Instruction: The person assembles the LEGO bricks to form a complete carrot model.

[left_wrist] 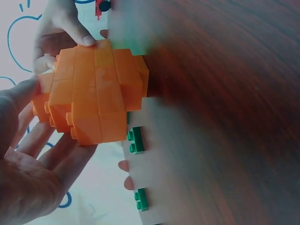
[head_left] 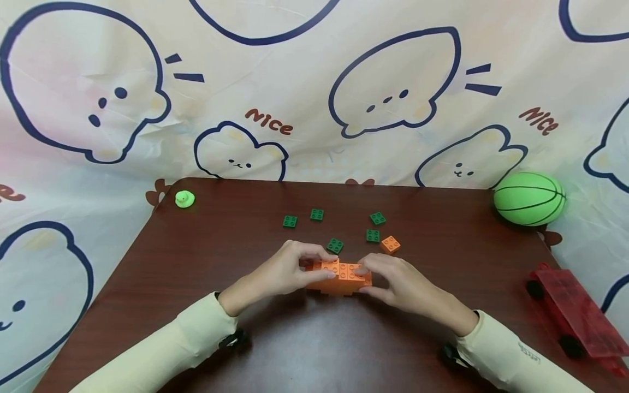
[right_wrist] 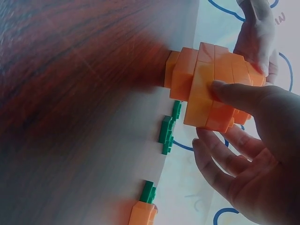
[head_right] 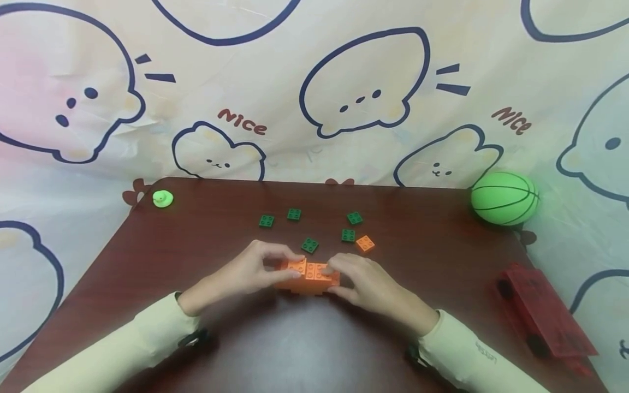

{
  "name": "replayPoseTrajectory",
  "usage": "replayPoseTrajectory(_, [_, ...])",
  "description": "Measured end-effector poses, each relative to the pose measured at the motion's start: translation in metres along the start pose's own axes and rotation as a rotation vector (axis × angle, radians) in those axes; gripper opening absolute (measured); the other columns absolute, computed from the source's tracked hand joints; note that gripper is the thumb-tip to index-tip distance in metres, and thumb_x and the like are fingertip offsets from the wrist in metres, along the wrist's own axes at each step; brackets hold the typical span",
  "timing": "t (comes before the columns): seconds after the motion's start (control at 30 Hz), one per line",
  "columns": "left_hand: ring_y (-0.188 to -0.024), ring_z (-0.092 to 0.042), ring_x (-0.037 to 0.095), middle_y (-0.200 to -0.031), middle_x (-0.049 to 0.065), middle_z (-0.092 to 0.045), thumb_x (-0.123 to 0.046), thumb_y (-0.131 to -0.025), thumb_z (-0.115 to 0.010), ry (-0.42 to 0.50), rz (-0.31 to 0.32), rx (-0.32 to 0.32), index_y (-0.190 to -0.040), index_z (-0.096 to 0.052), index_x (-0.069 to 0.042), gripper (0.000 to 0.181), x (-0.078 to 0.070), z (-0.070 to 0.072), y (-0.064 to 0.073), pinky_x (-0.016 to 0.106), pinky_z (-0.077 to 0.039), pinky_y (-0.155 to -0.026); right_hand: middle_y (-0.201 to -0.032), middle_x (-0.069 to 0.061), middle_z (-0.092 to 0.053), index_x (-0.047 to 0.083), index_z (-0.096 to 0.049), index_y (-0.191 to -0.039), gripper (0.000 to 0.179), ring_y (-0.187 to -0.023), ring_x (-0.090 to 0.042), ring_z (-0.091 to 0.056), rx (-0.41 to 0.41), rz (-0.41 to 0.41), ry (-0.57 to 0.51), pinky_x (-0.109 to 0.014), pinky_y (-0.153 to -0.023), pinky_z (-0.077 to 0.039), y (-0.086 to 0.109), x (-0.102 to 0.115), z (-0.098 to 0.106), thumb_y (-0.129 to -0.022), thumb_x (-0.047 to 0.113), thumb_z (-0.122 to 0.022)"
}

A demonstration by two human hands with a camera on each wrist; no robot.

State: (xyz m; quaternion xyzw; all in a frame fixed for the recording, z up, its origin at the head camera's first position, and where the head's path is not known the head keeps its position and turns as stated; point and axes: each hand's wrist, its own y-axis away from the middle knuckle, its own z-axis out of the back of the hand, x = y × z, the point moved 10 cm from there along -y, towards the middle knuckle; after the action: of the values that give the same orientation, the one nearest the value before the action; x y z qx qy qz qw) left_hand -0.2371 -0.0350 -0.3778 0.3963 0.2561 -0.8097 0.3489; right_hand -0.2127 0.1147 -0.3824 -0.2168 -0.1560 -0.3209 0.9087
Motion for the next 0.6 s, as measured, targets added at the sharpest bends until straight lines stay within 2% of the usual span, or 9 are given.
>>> replayPoseTrajectory(0.23, [-0.089,-0.071,0.005,-0.113,0.001,-0.078,-0.025,-0.093,-0.079,-0.029,-0.006,0.009,-0.119,-0.076,-0.015,0.028,-0.002,0.000,-0.002,0.025,-0.060,-0.080,-0.110,0.006,-0.071,0.018,-0.068,-0.112,0.035,-0.099,-0.007,-0.066,0.027,-0.017,-0.016,-0.033,-0.085,-0.060,0.001,-0.003,0.001,-0.083,0.019,-0.088])
replayPoseTrajectory(0.37, [-0.091,-0.073,0.006,-0.114,0.000,-0.078,-0.026,-0.093,-0.078,-0.037,-0.015,0.005,-0.120,-0.076,-0.016,0.029,-0.002,0.000,0.000,0.029,-0.061,-0.083,-0.120,0.009,-0.069,0.023,-0.067,-0.120,0.036,-0.108,-0.007,-0.066,0.109,-0.019,-0.091,-0.035,-0.092,-0.059,0.000,-0.007,0.005,-0.089,0.036,-0.082])
replayPoseTrajectory(0.47, [-0.093,-0.073,0.007,-0.115,-0.001,-0.078,-0.027,-0.092,-0.079,-0.037,-0.022,-0.007,-0.120,-0.076,-0.016,0.030,-0.003,0.001,0.002,0.030,-0.061,-0.084,-0.126,0.010,-0.069,0.027,-0.067,-0.125,0.039,-0.115,-0.010,-0.065,0.130,-0.075,-0.145,-0.040,-0.097,-0.058,-0.004,-0.028,0.019,-0.091,0.042,-0.078])
replayPoseTrajectory(0.53, [-0.094,-0.073,0.007,-0.116,-0.002,-0.078,-0.027,-0.092,-0.079,-0.036,-0.027,-0.017,-0.121,-0.076,-0.017,0.031,-0.003,0.002,0.003,0.031,-0.061,-0.085,-0.126,0.008,-0.070,0.025,-0.069,-0.125,0.039,-0.116,-0.016,-0.066,0.109,-0.142,-0.141,-0.044,-0.098,-0.057,-0.006,-0.052,0.031,-0.090,0.036,-0.080])
replayPoseTrajectory(0.6, [-0.095,-0.072,0.007,-0.117,-0.003,-0.078,-0.027,-0.092,-0.079,-0.036,-0.029,-0.025,-0.121,-0.076,-0.017,0.031,-0.003,0.002,0.003,0.031,-0.061,-0.086,-0.124,0.004,-0.072,0.021,-0.071,-0.123,0.038,-0.114,-0.020,-0.067,0.086,-0.216,-0.076,-0.047,-0.097,-0.057,-0.006,-0.081,0.041,-0.087,0.027,-0.084])
